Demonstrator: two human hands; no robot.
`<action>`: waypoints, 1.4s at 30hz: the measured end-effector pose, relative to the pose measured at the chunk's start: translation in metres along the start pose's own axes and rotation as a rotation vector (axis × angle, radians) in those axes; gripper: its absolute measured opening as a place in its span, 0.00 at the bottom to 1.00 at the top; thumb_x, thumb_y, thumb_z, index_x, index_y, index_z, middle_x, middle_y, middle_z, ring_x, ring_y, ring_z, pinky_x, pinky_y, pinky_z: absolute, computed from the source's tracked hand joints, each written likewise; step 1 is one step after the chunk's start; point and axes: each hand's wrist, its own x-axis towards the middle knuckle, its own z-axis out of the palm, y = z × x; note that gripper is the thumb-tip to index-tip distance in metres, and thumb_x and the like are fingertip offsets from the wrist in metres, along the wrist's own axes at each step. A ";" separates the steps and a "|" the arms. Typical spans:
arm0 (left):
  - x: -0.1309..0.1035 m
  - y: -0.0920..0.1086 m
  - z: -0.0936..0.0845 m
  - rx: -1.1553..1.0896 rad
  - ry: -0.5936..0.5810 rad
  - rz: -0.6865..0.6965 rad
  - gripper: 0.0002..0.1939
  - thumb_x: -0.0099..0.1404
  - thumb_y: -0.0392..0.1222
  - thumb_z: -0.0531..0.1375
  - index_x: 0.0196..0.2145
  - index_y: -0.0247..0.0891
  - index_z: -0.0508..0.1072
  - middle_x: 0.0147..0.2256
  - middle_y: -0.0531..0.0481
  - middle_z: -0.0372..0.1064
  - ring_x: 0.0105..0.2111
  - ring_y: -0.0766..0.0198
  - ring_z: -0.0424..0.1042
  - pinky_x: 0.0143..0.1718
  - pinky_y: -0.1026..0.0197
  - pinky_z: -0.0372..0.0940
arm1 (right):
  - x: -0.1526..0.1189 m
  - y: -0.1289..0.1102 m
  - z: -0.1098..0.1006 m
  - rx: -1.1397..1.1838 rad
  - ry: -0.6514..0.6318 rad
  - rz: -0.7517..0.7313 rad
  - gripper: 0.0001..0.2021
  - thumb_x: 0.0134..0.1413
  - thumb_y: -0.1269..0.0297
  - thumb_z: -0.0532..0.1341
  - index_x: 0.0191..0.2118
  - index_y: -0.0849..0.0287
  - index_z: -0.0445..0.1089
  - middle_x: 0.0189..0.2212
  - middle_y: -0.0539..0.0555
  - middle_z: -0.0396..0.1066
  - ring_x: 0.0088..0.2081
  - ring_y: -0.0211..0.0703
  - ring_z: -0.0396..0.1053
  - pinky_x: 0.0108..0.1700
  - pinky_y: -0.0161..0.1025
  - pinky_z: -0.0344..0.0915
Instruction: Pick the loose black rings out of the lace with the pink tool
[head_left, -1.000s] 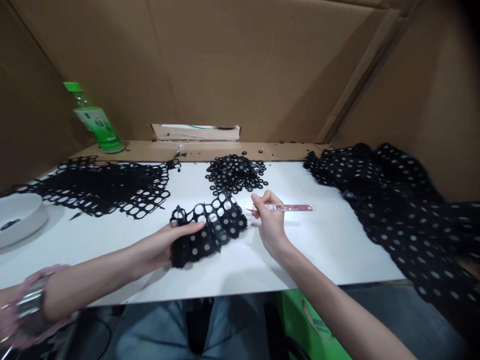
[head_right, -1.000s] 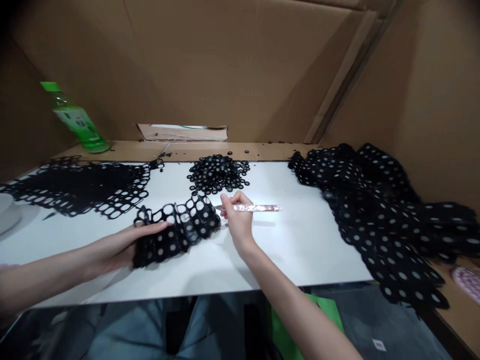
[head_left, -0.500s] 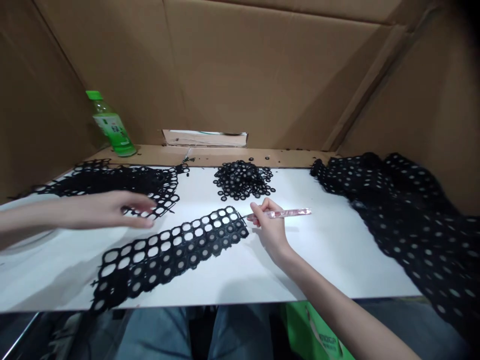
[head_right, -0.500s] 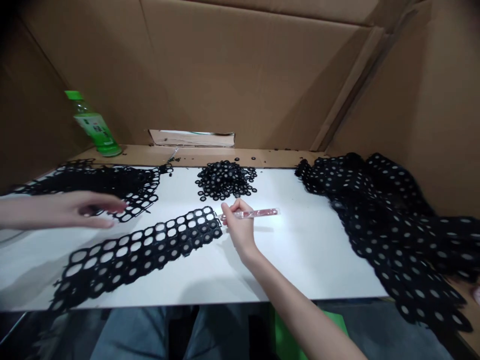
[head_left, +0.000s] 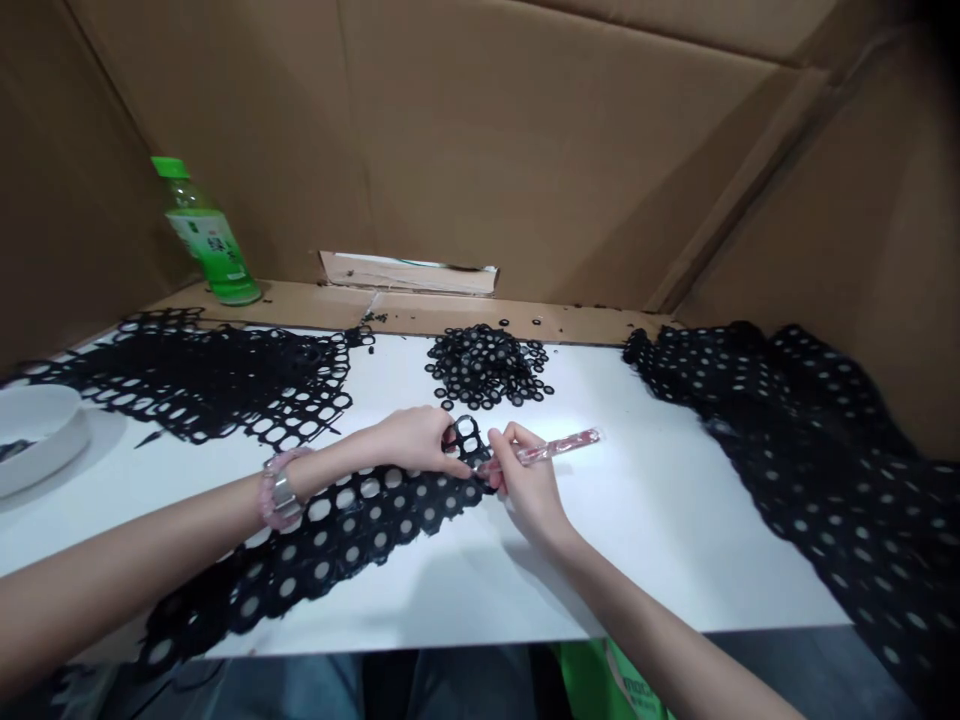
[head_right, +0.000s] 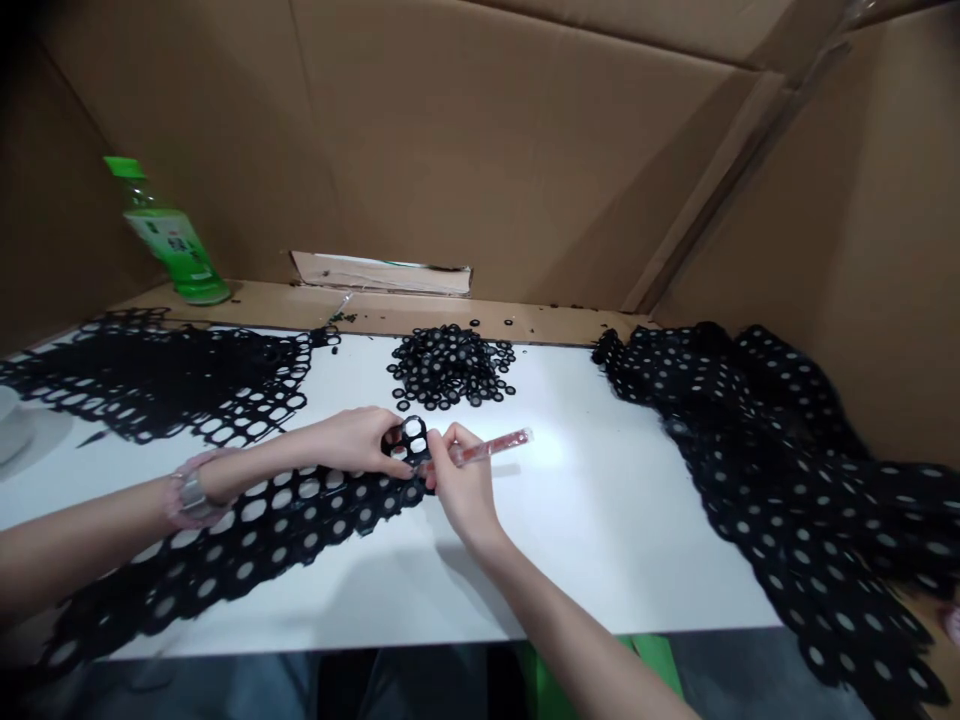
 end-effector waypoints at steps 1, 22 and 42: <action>0.000 0.000 0.000 -0.014 0.007 -0.001 0.21 0.44 0.60 0.60 0.22 0.37 0.69 0.21 0.52 0.66 0.20 0.64 0.62 0.21 0.65 0.49 | 0.000 -0.001 0.000 -0.034 0.004 -0.006 0.17 0.50 0.57 0.58 0.20 0.57 0.52 0.09 0.42 0.58 0.13 0.31 0.54 0.17 0.29 0.50; -0.009 0.006 0.003 -0.255 -0.019 0.071 0.11 0.49 0.46 0.61 0.26 0.37 0.65 0.26 0.53 0.68 0.25 0.64 0.66 0.23 0.66 0.55 | 0.008 -0.001 0.004 -0.230 0.060 -0.081 0.12 0.41 0.71 0.54 0.16 0.55 0.48 0.09 0.41 0.50 0.14 0.33 0.56 0.18 0.31 0.52; -0.009 0.003 0.002 -0.272 -0.056 0.057 0.11 0.53 0.46 0.57 0.23 0.34 0.69 0.17 0.56 0.57 0.19 0.70 0.54 0.20 0.68 0.50 | 0.006 0.004 0.005 -0.313 -0.044 -0.159 0.11 0.44 0.69 0.54 0.19 0.56 0.48 0.13 0.42 0.47 0.17 0.32 0.49 0.20 0.31 0.46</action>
